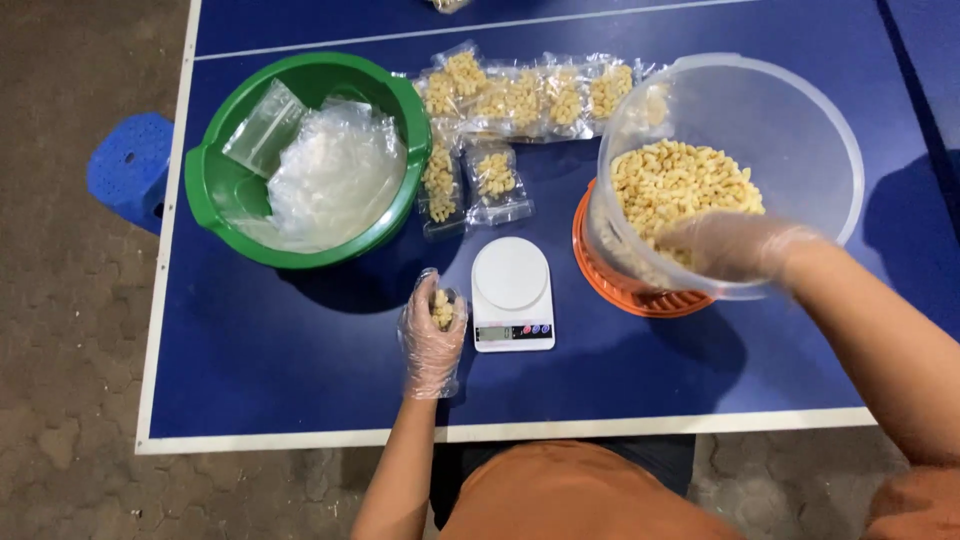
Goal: Packaging snacks into small plastic bags and weighing them on a scale.
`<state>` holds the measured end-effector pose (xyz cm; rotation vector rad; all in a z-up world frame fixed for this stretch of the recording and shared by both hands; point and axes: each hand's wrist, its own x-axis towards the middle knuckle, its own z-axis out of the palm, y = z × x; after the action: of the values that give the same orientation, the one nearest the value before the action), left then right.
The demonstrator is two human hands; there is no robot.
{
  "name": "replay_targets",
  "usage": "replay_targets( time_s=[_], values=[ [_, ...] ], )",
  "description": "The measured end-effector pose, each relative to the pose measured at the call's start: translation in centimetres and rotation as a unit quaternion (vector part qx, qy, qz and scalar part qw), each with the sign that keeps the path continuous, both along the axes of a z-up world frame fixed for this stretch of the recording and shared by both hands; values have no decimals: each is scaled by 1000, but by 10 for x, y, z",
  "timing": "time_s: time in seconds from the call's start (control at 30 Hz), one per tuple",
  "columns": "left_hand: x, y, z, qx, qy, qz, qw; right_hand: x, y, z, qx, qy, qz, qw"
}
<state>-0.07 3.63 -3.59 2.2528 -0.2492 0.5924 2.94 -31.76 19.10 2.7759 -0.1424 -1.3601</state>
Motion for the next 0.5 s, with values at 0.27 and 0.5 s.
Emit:
replay_targets(
  time_s=[0.27, 0.5],
  values=[
    [4, -2, 2, 7, 22, -5, 1000, -1, 51, 69, 254, -37, -673, 693],
    [3, -1, 0, 2, 7, -6, 1000, -2, -20, -19, 96, -147, -1, 984]
  ],
)
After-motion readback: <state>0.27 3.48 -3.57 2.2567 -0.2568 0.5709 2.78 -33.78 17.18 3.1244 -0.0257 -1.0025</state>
